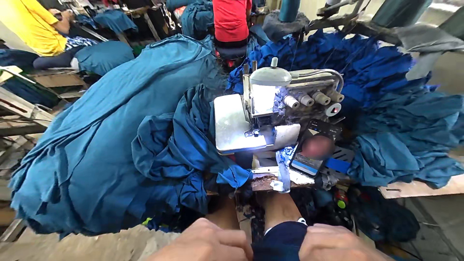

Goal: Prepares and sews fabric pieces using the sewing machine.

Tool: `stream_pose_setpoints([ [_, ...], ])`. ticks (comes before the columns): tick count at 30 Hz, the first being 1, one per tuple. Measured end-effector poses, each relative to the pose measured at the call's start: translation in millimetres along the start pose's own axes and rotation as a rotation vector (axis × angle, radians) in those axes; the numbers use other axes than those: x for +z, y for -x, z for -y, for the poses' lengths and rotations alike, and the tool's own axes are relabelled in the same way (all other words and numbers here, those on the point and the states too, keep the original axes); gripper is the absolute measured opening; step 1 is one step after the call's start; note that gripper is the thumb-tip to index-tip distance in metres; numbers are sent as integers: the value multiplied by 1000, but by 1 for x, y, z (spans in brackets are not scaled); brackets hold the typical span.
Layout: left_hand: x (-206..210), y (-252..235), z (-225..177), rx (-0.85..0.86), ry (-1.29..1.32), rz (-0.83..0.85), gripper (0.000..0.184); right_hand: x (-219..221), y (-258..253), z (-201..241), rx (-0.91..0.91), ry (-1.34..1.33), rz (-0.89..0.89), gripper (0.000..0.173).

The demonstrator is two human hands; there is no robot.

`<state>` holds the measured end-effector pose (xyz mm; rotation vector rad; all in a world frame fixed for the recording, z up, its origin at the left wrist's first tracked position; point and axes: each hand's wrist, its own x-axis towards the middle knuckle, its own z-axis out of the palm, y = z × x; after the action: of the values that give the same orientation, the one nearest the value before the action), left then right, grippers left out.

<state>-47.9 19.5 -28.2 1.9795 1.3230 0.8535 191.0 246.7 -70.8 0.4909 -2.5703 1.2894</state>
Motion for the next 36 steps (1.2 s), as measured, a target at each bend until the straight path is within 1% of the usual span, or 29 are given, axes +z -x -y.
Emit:
stream_pose_setpoints([
  [1,1,1,2,-34,-59,-18,21,-4,-1,1,0,-3,-4,33],
  [2,6,-1,5,-63,-129,-109,17,-4,-3,1,15,-4,-60,30],
  [3,18,-4,11,-93,-242,-294,13,2,-7,-3,51,23,-192,27],
  [5,50,-22,37,-142,-505,-818,6,28,-22,-23,150,149,-631,16],
  [6,61,-33,48,-152,-589,-1033,5,39,-32,-35,179,200,-842,16],
  [7,68,-43,54,-180,-636,-1157,5,46,-42,-44,180,230,-985,18],
  [8,71,-49,55,-212,-666,-1208,4,50,-49,-47,174,251,-1049,19],
  [9,74,-52,55,-245,-694,-1208,4,53,-52,-49,170,275,-1061,20],
  [11,75,-50,56,-274,-730,-1110,7,55,-53,-52,185,341,-999,19],
  [14,71,-38,69,-238,-634,-918,14,57,-49,-61,241,454,-837,15],
  [15,73,-33,74,-235,-594,-887,15,58,-46,-64,257,470,-777,17],
  [18,85,-14,89,-278,-529,-868,15,71,-37,-77,249,455,-637,16],
  [21,100,1,105,-349,-572,-912,16,88,-33,-89,257,431,-560,29],
  [22,103,5,110,-368,-570,-919,15,94,-34,-93,264,435,-539,30],
  [24,103,13,117,-385,-550,-915,14,104,-39,-99,273,456,-526,29],
  [28,85,27,119,-420,-599,-876,26,112,-51,-103,297,461,-556,23],
  [30,73,32,120,-417,-675,-850,25,114,-59,-105,301,454,-567,29],
  [33,54,36,122,-350,-786,-772,23,115,-72,-110,282,466,-595,42],
  [36,37,37,126,-255,-861,-671,21,109,-80,-115,270,512,-585,41],
])
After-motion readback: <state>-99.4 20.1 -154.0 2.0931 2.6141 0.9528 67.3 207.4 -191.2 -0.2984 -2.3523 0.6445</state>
